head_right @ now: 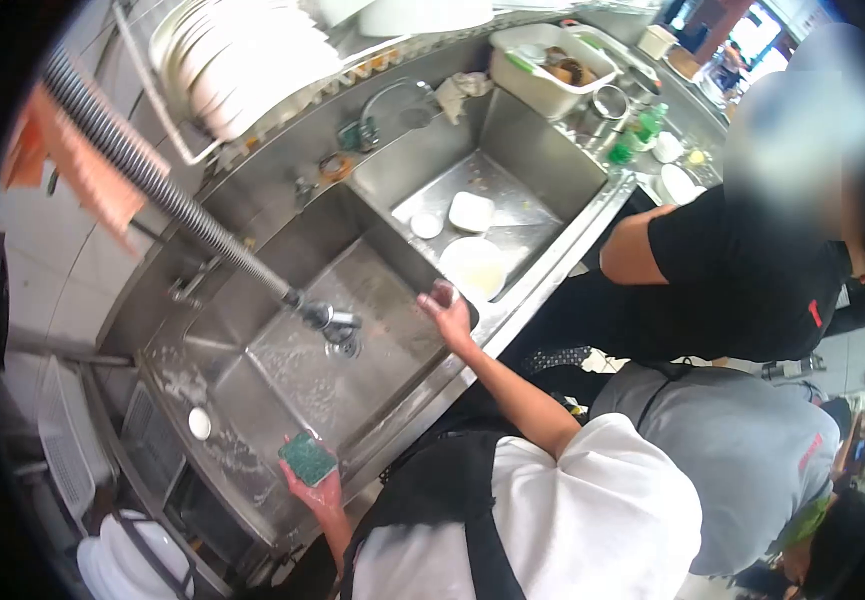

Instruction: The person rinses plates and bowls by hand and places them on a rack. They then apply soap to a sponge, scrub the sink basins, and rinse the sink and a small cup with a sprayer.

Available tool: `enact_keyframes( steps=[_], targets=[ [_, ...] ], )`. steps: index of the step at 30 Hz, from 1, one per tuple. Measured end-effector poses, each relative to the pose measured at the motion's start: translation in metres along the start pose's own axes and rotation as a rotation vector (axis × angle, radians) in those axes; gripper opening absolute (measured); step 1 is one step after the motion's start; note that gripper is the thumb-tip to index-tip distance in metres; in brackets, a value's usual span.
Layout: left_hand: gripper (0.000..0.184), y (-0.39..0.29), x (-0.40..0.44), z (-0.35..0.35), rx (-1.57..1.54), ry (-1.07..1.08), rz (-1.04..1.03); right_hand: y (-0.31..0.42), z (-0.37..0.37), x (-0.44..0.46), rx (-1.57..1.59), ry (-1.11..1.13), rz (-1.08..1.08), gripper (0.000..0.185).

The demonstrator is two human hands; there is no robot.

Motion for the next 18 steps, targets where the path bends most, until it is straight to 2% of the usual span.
enact_keyframes(
  steps=[2,5,6,8,10,11,12,14,16,18],
  targets=[
    [0.049,0.023,0.009,-0.023,-0.051,-0.037,0.086,0.038,0.047,0.044,0.104,-0.157,0.112,0.063],
    [0.052,0.059,0.009,-0.072,0.303,0.032,0.182,0.081,0.125,0.122,0.262,-0.334,0.119,0.076],
    [0.052,0.068,0.015,-0.078,0.31,0.048,0.192,0.095,0.153,0.151,0.288,-0.41,0.123,0.079],
    [0.052,0.091,0.026,-0.086,0.501,0.097,0.195,0.132,0.209,0.21,0.301,-0.51,0.22,0.085],
    [0.05,0.121,0.038,-0.1,0.521,0.062,0.159,0.147,0.281,0.29,0.23,-0.673,0.311,0.09],
    [0.048,0.135,0.045,-0.103,0.468,-0.001,0.159,0.156,0.315,0.322,0.186,-0.763,0.285,0.096],
    [0.046,0.147,0.052,-0.108,0.419,-0.063,0.156,0.164,0.35,0.35,0.168,-0.84,0.334,0.1],
    [0.046,0.191,0.07,-0.138,0.358,-0.035,0.175,0.172,0.415,0.398,0.146,-0.987,0.499,0.108],
    [0.046,0.231,0.086,-0.168,0.294,-0.002,0.197,0.186,0.47,0.414,-0.066,-1.195,0.189,0.113],
    [0.049,0.261,0.091,-0.183,0.352,-0.087,0.194,0.205,0.521,0.444,-0.16,-1.2,0.385,0.116]
  ],
)
Point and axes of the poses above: each hand's wrist, its own x-axis towards the middle knuckle, its own z-axis out of the back of the hand, y = z × x, the point moved 8 cm from there along x, towards the middle knuckle, and after that the axes turned 6 degrees about x, right-handed, at the moved point
